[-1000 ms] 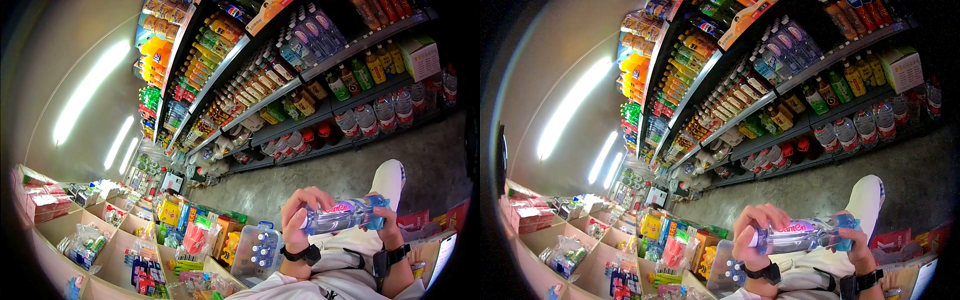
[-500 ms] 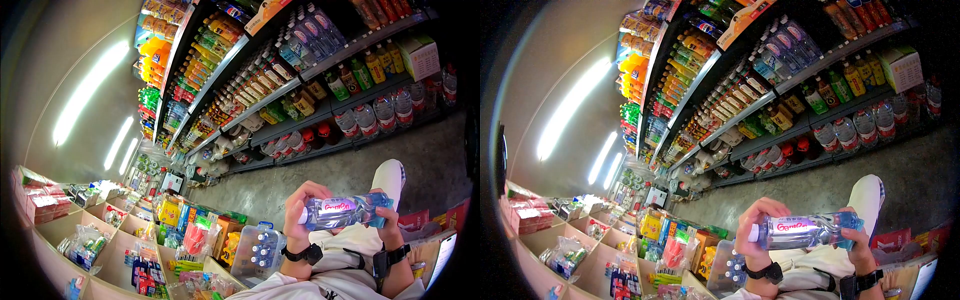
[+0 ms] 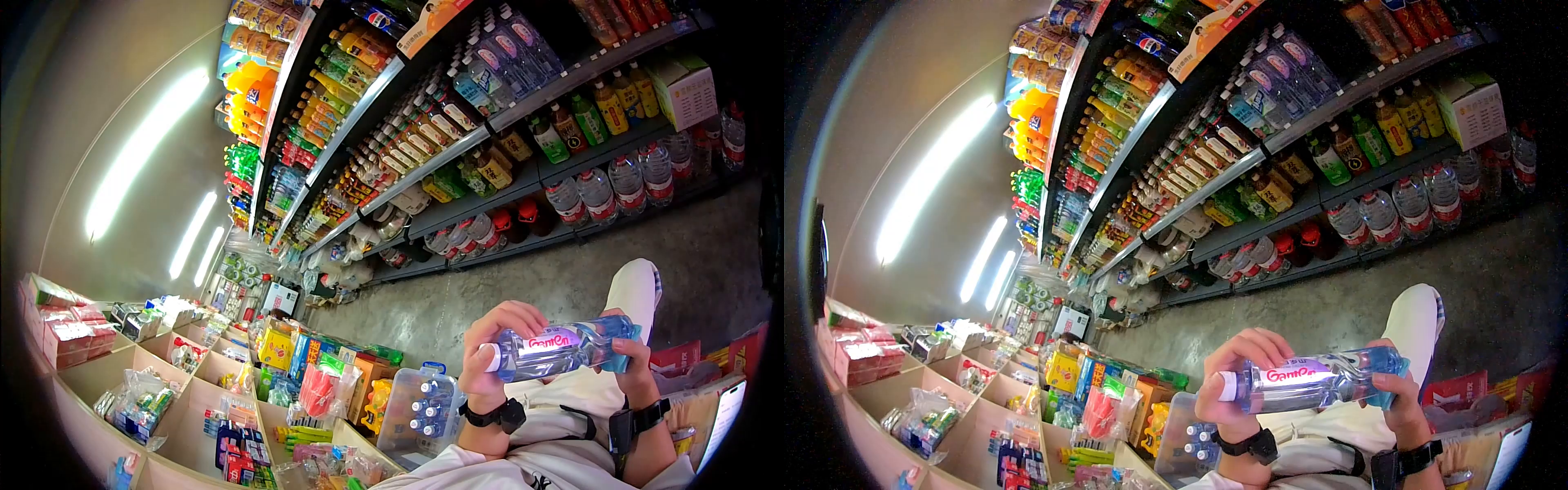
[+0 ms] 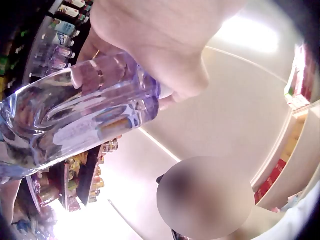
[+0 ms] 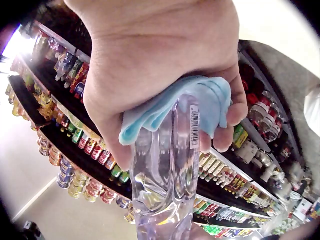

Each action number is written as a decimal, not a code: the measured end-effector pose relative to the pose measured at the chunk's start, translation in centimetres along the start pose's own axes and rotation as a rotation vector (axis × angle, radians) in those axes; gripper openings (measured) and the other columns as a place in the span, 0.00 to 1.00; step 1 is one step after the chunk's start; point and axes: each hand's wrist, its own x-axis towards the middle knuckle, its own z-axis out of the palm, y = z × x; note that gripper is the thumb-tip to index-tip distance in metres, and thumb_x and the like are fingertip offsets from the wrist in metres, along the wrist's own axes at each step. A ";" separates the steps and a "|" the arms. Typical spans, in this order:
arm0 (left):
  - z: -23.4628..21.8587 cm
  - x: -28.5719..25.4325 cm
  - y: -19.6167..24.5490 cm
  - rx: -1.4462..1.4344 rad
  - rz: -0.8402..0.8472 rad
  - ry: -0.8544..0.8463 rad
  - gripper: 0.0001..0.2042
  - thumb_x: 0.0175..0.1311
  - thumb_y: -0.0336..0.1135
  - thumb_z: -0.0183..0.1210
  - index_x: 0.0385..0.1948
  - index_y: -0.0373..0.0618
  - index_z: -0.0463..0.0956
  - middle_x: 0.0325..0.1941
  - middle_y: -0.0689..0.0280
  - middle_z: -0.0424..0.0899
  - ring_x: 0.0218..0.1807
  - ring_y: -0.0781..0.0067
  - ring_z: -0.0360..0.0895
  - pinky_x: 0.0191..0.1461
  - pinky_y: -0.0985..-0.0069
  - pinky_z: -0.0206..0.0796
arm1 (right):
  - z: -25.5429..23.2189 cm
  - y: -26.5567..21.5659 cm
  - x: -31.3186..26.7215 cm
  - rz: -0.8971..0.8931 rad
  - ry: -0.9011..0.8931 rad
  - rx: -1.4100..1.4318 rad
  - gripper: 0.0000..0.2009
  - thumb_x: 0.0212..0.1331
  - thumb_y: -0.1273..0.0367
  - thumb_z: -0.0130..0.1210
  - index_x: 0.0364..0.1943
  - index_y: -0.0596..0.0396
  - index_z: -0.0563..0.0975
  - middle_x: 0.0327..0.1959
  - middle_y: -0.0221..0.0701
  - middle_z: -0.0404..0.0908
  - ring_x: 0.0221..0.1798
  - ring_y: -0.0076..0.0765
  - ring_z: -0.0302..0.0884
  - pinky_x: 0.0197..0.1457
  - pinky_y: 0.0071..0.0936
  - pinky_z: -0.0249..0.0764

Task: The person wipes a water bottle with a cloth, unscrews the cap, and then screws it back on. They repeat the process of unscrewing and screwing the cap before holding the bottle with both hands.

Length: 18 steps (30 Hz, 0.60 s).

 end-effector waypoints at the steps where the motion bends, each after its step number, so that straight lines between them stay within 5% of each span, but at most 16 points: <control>1: 0.0 0.0 0.0 0.000 0.000 -0.001 0.30 0.58 0.59 0.45 0.24 0.32 0.73 0.29 0.48 0.77 0.36 0.48 0.78 0.43 0.61 0.67 | 0.1 0.0 0.0 0.001 0.015 0.007 0.28 0.44 0.57 0.62 0.52 0.54 0.72 0.40 0.29 0.76 0.33 0.31 0.81 0.30 0.27 0.77; 18: -0.7 -0.3 0.0 -0.053 -0.025 0.009 0.26 0.54 0.55 0.52 0.23 0.33 0.74 0.29 0.51 0.76 0.37 0.55 0.74 0.41 0.66 0.65 | -0.1 0.1 0.1 0.019 0.006 -0.013 0.28 0.43 0.57 0.62 0.51 0.53 0.72 0.40 0.30 0.77 0.33 0.30 0.81 0.29 0.26 0.77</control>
